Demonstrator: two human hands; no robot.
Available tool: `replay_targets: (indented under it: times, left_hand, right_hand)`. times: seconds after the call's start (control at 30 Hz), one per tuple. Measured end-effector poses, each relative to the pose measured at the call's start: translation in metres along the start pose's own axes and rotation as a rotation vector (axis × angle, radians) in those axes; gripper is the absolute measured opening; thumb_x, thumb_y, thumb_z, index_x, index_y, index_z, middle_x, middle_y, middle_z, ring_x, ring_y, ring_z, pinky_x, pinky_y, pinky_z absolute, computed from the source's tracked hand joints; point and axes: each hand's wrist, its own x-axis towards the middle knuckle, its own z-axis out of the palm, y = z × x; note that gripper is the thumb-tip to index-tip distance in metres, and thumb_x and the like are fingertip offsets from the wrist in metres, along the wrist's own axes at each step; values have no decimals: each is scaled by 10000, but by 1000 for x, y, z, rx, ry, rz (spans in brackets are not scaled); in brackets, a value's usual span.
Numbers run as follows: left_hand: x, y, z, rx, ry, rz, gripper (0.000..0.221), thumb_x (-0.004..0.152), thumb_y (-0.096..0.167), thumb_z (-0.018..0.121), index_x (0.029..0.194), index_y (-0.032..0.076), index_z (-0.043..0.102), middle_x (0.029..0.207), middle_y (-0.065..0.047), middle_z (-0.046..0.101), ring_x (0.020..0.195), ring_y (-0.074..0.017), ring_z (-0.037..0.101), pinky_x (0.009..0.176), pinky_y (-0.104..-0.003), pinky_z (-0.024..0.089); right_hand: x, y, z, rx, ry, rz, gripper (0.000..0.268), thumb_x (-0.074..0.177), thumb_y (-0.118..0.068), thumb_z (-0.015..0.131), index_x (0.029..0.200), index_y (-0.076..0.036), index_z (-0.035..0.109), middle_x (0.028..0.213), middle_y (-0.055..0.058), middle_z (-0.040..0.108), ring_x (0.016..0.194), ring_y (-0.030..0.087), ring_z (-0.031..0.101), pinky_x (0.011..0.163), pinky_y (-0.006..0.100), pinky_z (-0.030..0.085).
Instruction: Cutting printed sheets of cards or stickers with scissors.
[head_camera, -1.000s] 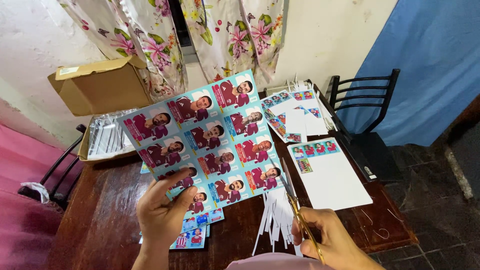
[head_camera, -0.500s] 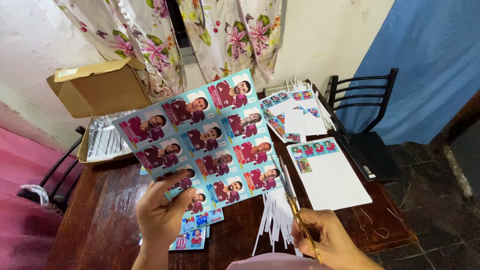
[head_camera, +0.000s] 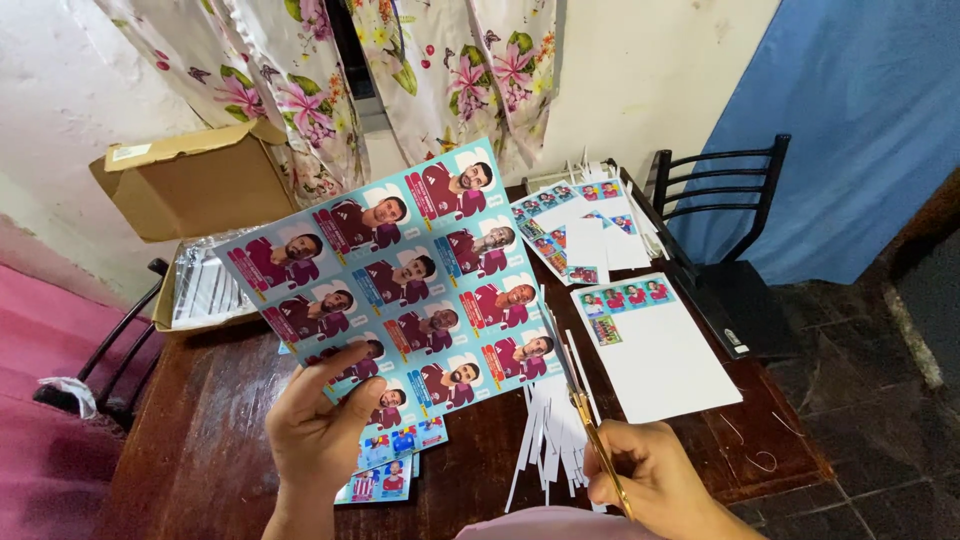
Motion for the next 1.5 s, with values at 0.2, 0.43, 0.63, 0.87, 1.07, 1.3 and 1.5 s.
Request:
replay_targets:
  times: [0.2, 0.43, 0.63, 0.87, 1.07, 1.3, 1.5]
  left_hand:
    - [2, 1, -1, 50, 7, -25, 390, 818, -51, 775, 1200, -14, 704, 1169, -88, 685, 845, -102, 675, 600, -216, 571]
    - [3, 2, 0, 13, 5, 6, 377, 827, -52, 765, 1196, -20, 697, 1188, -94, 666, 947, -107, 686, 659, -222, 617]
    - [6, 2, 1, 12, -8, 1, 384, 817, -71, 754, 1192, -23, 692, 1207, -98, 683, 899, -115, 695, 604, -220, 588]
    - [6, -6, 17, -3, -72, 63, 385, 821, -88, 755, 1194, -25, 681, 1221, -107, 686, 1012, -135, 692, 691, -232, 610]
    - [-1, -16, 51, -166, -116, -83, 430, 803, -107, 757, 1218, -19, 688, 1206, -106, 699, 966, -148, 703, 744, -272, 612]
    - [-14, -14, 94, -176, -206, -91, 428, 813, -112, 739, 1229, -28, 679, 1203, -113, 714, 1024, -159, 701, 852, -296, 611]
    - [-22, -12, 101, -157, -224, -97, 406, 819, -92, 735, 1216, -27, 679, 1221, -118, 722, 1054, -169, 709, 863, -304, 615]
  right_hand:
    - [1, -3, 2, 17, 20, 37, 239, 753, -179, 846, 726, 2, 691, 588, 57, 708, 535, 111, 655, 490, 279, 511]
    - [2, -4, 5, 33, 58, 72, 208, 740, -100, 876, 703, 11, 704, 592, 66, 725, 514, 113, 666, 464, 273, 521]
    - [3, -3, 6, 12, 107, 128, 217, 726, -130, 901, 748, -8, 724, 561, 62, 713, 487, 110, 658, 441, 271, 509]
    - [-14, -8, 0, -14, 188, 123, 245, 712, -126, 925, 729, -10, 711, 525, 54, 687, 457, 104, 640, 418, 267, 489]
    - [-50, -2, -11, -42, 302, 75, 259, 705, -120, 932, 718, -13, 696, 532, 43, 688, 458, 98, 657, 415, 266, 518]
    - [-93, 2, -25, -77, 416, 98, 225, 711, -98, 915, 721, -27, 702, 537, 36, 704, 459, 98, 666, 414, 261, 502]
    - [-112, 21, -33, 18, 396, 119, 350, 717, -104, 923, 654, -19, 590, 551, 44, 696, 469, 111, 657, 426, 276, 489]
